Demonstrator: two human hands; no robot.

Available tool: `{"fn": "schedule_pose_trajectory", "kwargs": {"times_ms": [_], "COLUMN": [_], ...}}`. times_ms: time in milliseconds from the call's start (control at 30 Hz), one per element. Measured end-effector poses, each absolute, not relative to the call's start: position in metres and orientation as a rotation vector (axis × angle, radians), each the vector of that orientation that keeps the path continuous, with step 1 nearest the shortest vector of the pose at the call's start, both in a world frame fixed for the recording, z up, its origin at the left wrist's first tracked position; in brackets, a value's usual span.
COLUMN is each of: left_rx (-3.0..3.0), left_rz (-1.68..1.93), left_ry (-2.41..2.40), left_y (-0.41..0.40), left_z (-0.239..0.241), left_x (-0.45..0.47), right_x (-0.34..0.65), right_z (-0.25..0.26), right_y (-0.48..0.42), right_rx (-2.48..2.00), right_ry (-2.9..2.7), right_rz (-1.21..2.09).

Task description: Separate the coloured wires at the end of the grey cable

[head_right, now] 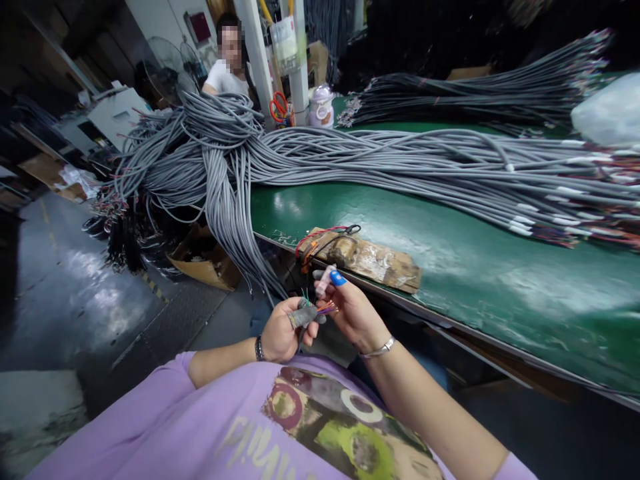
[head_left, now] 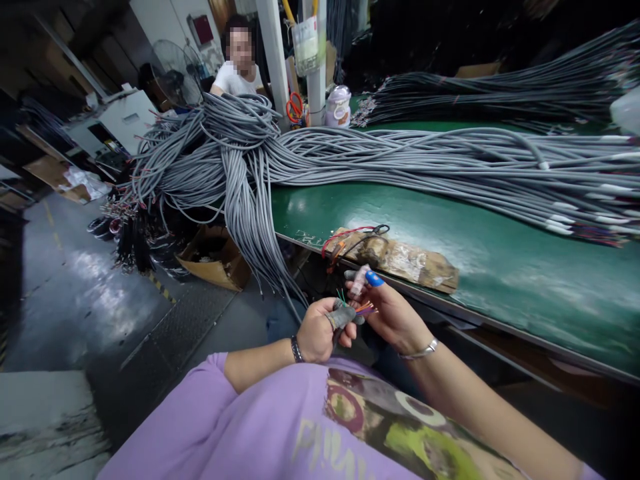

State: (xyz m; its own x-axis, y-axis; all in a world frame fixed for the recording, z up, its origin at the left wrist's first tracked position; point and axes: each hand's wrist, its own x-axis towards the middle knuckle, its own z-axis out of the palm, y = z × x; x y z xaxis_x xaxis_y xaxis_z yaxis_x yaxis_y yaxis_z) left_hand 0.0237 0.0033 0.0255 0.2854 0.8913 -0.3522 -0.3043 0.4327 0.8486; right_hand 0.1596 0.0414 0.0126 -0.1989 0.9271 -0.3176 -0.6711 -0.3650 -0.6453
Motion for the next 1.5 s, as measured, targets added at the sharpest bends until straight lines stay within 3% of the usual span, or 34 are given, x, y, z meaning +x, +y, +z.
{"fn": "schedule_pose_trajectory", "kwargs": {"times_ms": [333, 533, 767, 1500], "left_rx": [0.695, 0.683, 0.557, 0.716], "left_rz": [1.011, 0.914, 0.904, 0.86], "left_ry": [0.937, 0.875, 0.828, 0.943], "left_y": [0.005, 0.006, 0.013, 0.002], "left_z": [0.022, 0.022, 0.019, 0.023], "left_x": [0.025, 0.023, 0.028, 0.02], "right_x": [0.16, 0.158, 0.156, 0.177], "right_z": [0.009, 0.002, -0.002, -0.005], "right_y": [0.042, 0.04, 0.049, 0.03], "right_rx": [-0.885, -0.972, -0.789, -0.698], "right_ry": [-0.512, -0.709, -0.461, -0.521], "right_rz": [1.721, 1.371, 1.789, 1.931]}}
